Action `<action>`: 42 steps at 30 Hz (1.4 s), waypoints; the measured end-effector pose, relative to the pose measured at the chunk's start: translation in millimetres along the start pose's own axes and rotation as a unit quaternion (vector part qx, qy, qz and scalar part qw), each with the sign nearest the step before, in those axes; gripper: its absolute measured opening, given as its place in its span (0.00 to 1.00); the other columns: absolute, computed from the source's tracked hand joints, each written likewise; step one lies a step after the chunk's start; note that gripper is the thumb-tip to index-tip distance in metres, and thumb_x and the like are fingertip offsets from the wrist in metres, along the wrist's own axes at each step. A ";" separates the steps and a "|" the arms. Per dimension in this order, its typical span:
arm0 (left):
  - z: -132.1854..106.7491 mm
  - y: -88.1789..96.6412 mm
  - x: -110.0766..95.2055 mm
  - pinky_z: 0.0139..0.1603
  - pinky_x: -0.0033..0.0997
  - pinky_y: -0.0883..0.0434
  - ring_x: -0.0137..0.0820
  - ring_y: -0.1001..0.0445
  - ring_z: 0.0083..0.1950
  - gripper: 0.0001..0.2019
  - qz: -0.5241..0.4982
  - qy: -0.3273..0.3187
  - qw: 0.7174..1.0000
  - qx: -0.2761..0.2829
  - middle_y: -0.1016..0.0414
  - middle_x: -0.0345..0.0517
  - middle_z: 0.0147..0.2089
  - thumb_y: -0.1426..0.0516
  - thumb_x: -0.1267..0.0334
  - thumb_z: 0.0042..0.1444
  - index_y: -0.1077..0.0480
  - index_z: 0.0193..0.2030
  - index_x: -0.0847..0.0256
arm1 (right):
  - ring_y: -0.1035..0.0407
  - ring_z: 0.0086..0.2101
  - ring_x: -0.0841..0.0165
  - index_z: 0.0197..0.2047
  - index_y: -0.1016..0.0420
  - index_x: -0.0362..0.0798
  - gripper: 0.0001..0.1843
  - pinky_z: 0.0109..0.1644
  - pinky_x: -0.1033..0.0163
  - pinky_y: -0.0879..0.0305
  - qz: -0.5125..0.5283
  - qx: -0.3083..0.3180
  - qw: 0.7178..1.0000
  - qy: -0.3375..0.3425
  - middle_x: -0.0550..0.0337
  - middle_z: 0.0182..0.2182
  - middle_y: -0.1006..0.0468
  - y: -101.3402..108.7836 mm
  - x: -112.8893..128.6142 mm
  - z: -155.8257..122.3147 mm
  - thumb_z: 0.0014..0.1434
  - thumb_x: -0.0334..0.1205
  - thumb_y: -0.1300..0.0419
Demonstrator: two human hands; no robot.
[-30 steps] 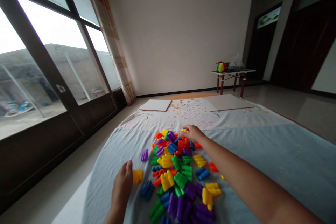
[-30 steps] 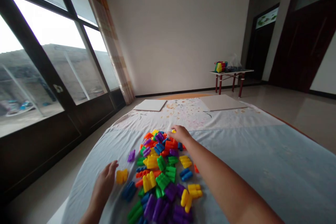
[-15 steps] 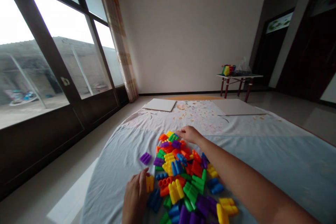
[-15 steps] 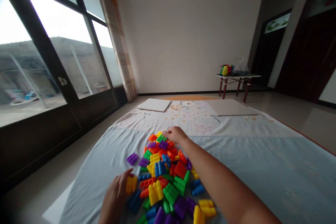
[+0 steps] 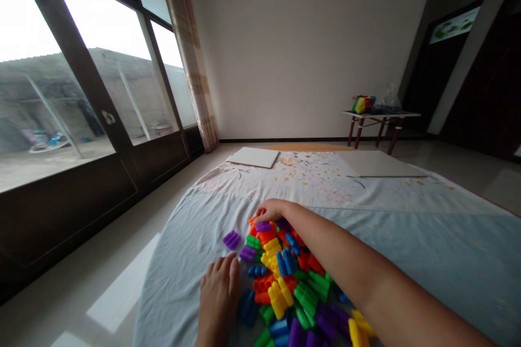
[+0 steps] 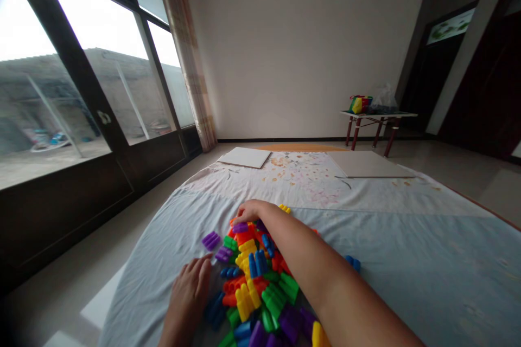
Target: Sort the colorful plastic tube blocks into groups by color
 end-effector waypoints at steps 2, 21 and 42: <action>0.4 -0.2 -1.3 0.46 0.39 0.34 0.36 0.31 0.47 0.20 0.019 -0.002 1.000 0.008 0.25 0.46 0.46 0.60 0.59 0.61 0.29 0.47 0.57 | 0.28 0.38 0.65 0.45 0.22 0.50 0.23 0.41 0.67 0.34 -0.002 0.028 0.999 0.020 0.59 0.39 0.20 -3.7 4.3 -19.0 0.49 0.54 0.37; 25.4 1.0 22.6 0.56 0.37 0.37 0.38 0.32 0.56 0.30 -0.100 0.121 0.987 0.017 0.29 0.58 0.54 0.63 0.48 0.57 0.35 0.53 0.67 | 0.29 0.39 0.56 0.38 0.25 0.44 0.34 0.41 0.57 0.35 -0.014 -0.214 0.945 -0.247 0.47 0.36 0.24 -27.0 -178.5 -257.0 0.47 0.69 0.46; -35.8 22.1 41.9 0.66 0.53 0.56 0.40 0.53 0.68 0.30 0.113 0.104 0.984 0.094 0.49 0.50 0.68 0.66 0.57 0.60 0.46 0.65 0.67 | 0.57 0.63 0.51 0.67 0.54 0.44 0.63 0.65 0.49 0.57 0.130 -0.205 0.967 -0.078 0.42 0.65 0.52 -66.3 -80.9 -272.9 0.36 0.65 0.34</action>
Point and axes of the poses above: each hand's wrist, its own z-axis towards the middle knuckle, its own y-axis out of the back of the hand, x = y × z, the point moved 8 cm from there along z, towards the middle knuckle
